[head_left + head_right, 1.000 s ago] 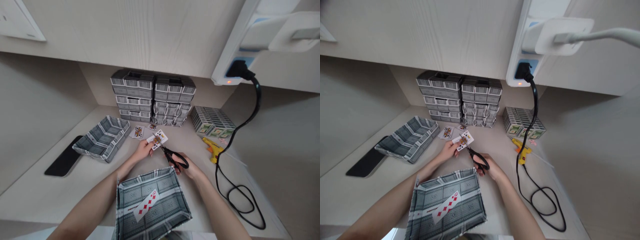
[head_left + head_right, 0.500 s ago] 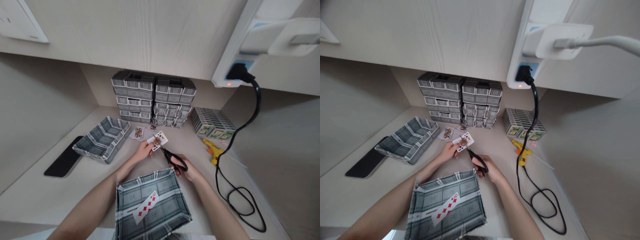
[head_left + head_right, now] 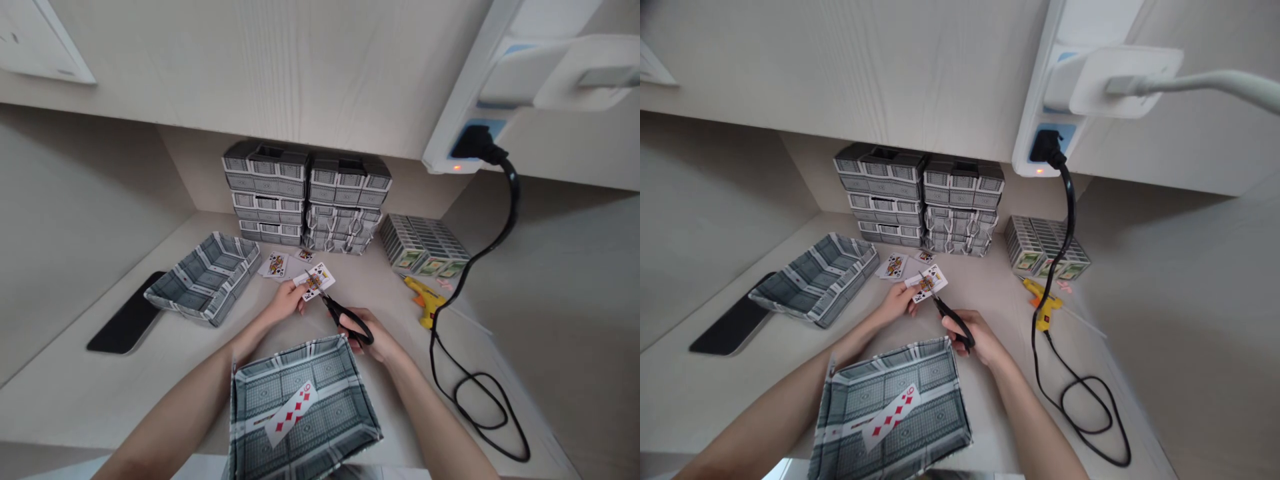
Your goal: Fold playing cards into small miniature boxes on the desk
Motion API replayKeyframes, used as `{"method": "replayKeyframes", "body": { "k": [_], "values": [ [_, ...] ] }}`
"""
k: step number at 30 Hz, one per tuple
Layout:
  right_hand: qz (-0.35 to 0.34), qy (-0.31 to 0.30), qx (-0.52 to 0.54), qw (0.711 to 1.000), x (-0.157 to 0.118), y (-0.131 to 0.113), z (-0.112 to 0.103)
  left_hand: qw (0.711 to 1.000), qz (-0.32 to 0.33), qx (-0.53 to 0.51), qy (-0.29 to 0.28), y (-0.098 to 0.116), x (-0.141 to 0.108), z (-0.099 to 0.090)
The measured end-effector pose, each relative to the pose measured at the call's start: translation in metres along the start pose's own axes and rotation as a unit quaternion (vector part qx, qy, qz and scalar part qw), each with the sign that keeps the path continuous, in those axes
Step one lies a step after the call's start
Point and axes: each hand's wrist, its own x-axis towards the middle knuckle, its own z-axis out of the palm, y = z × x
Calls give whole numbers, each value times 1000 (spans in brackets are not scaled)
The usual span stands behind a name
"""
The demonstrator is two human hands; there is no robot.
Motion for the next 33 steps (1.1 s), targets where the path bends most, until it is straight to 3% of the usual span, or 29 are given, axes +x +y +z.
{"method": "replayKeyframes", "body": {
  "k": [18,33],
  "values": [
    [-6,6,3,1000,-1,0,4,1000,0,25,-6,3,-1,-1],
    [-14,29,-60,998,1,2,1,1000,0,6,-11,5,-3,-1]
  ]
}}
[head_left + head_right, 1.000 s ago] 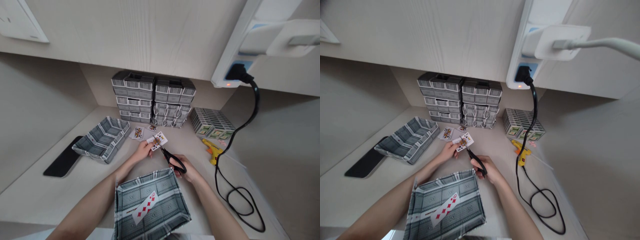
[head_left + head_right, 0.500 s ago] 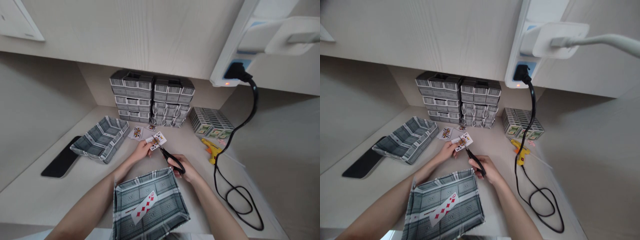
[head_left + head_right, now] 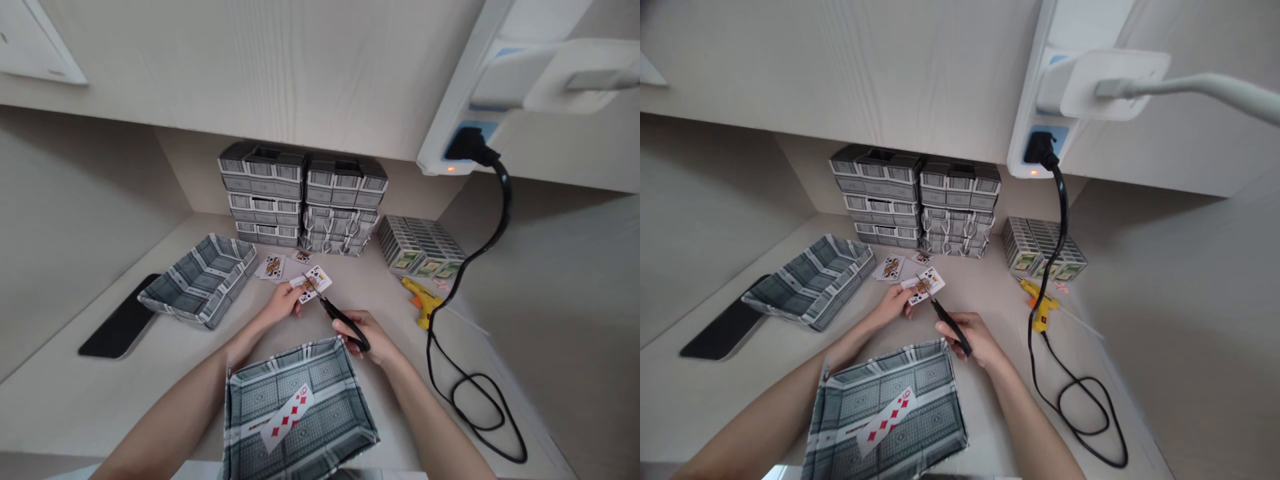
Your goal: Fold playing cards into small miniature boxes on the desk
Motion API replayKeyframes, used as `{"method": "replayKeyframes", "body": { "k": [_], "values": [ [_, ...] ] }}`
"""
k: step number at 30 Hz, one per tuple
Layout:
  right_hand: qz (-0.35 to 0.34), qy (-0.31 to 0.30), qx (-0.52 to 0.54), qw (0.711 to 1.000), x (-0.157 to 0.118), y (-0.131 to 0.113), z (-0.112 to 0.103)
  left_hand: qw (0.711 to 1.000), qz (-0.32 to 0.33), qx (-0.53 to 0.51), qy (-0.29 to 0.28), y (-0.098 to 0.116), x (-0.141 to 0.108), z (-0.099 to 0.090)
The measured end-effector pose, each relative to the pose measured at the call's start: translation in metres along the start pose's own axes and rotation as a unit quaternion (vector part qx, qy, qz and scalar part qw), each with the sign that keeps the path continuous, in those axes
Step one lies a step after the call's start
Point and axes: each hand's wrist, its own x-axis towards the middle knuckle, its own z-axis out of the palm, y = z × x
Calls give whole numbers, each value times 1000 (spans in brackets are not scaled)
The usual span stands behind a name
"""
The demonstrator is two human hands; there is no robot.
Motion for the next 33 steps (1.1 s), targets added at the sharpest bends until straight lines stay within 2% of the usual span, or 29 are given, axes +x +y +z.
{"method": "replayKeyframes", "body": {
  "k": [8,13,23,27,30,31,33],
  "values": [
    [-9,12,-28,999,2,3,2,996,-21,-74,37,4,2,-2],
    [-9,12,-37,999,2,2,1,996,-28,-58,63,-1,4,-2],
    [-7,23,-49,999,1,1,-1,998,-21,-39,46,0,3,-1],
    [-36,84,-54,994,2,-2,-5,999,2,-28,27,2,1,0],
    [-91,191,-159,964,6,1,-13,1000,16,-20,18,1,2,-1],
    [-116,237,-220,939,8,3,-16,1000,17,-19,17,1,2,-1],
    [-153,307,-351,871,11,7,-21,1000,17,-19,14,0,3,-1]
  ]
}}
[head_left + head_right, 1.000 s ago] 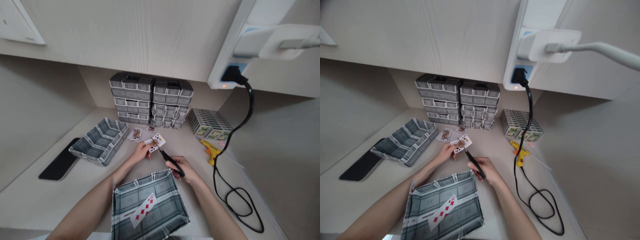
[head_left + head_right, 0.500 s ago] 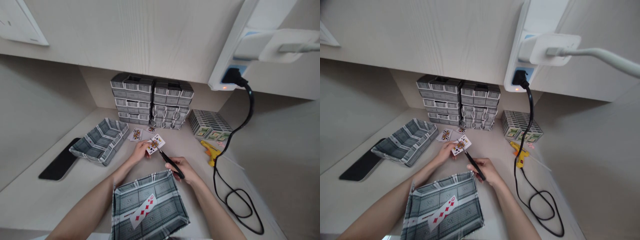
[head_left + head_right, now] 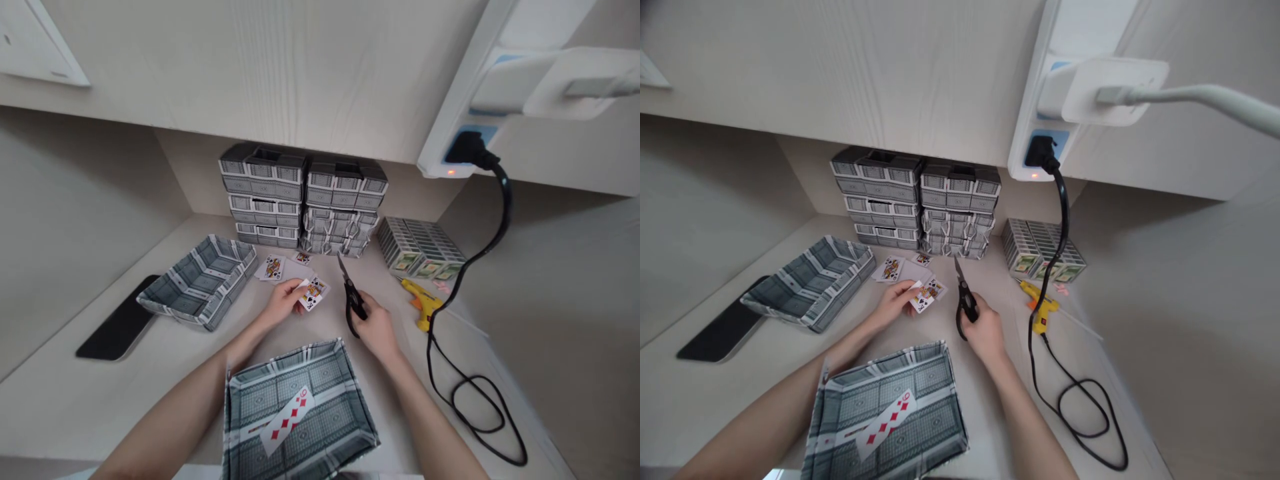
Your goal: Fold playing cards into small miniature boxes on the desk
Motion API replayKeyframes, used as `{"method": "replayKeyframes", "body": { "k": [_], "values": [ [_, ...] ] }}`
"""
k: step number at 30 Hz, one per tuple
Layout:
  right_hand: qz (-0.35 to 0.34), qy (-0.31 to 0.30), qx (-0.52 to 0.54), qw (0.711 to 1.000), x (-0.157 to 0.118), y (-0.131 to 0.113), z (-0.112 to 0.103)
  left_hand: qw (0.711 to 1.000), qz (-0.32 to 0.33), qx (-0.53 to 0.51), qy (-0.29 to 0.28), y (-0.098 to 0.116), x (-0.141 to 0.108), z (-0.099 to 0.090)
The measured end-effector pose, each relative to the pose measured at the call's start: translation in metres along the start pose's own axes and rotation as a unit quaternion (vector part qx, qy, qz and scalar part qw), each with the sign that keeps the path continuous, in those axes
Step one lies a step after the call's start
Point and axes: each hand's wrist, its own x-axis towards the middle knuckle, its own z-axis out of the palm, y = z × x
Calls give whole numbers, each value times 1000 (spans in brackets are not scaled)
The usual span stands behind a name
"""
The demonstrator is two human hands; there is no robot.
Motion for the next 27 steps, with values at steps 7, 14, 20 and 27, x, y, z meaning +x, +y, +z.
{"method": "replayKeyframes", "body": {
  "k": [7,14,20,27],
  "values": [
    [-83,47,-244,965,5,16,1,1000,24,1,-8,2,-2,2],
    [-116,39,-291,949,10,25,-5,998,45,3,-36,0,-2,0],
    [-115,113,-264,951,11,30,-9,998,51,5,-44,-1,-2,1],
    [-166,-10,-46,985,-2,4,25,998,45,-23,-32,-4,-1,3]
  ]
}}
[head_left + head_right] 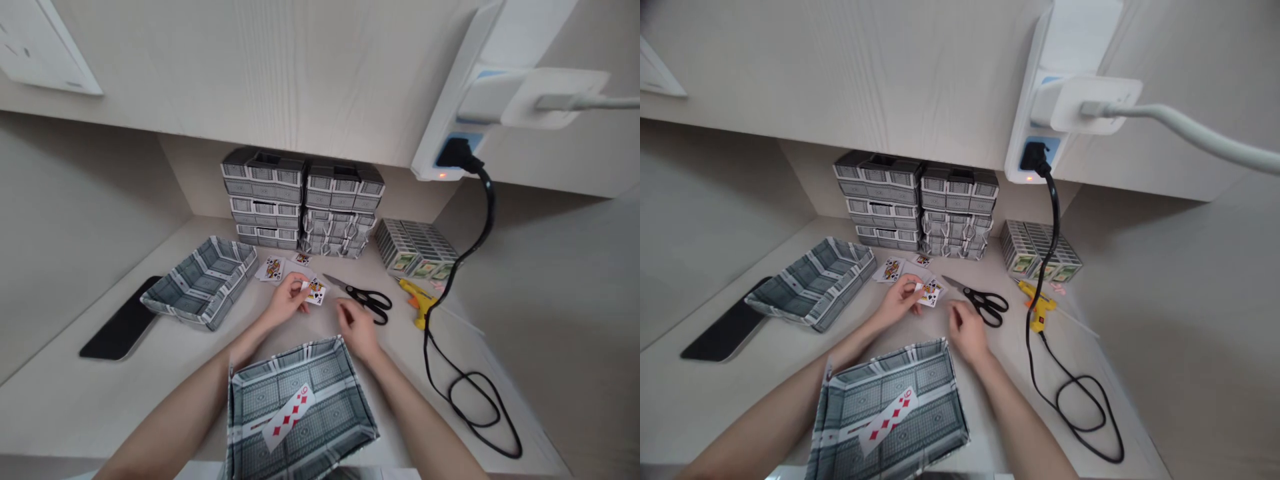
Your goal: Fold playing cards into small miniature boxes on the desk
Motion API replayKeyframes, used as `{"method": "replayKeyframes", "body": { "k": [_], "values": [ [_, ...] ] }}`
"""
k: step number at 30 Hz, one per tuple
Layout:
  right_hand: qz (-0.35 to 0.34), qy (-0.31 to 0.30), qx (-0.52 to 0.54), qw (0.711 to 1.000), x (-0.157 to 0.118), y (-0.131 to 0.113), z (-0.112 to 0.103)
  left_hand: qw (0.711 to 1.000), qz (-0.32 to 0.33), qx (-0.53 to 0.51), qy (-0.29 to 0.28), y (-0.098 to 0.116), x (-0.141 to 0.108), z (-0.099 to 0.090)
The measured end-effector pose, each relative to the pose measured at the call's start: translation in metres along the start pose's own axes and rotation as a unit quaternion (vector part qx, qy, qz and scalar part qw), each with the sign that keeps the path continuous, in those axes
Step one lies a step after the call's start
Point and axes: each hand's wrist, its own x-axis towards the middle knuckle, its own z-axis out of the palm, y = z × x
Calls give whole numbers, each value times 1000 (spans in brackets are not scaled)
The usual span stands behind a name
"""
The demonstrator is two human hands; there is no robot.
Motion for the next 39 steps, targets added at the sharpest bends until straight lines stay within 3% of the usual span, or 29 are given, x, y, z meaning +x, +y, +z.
{"method": "replayKeyframes", "body": {
  "k": [2,4,6,9,12,17,23,32,39],
  "values": [
    [-5,-95,34,995,4,0,9,1000,2,-3,6,-1,0,0],
    [34,-104,54,993,10,4,14,1000,6,-6,10,-1,0,-1],
    [66,-85,60,992,19,10,17,1000,8,-3,3,-2,0,-2],
    [71,-106,60,990,31,13,19,1000,9,13,-8,-3,1,-2],
    [55,-114,68,990,36,11,22,1000,8,22,-16,-4,1,-3],
    [15,-66,76,995,34,9,26,999,-8,13,-49,-2,1,-5],
    [-19,-53,78,995,32,9,24,998,-9,-9,-65,4,-1,-6],
    [6,-79,147,986,33,13,20,999,5,47,-20,1,-2,-6],
    [49,-85,285,953,34,11,16,993,28,112,1,1,-3,-6]
  ]
}}
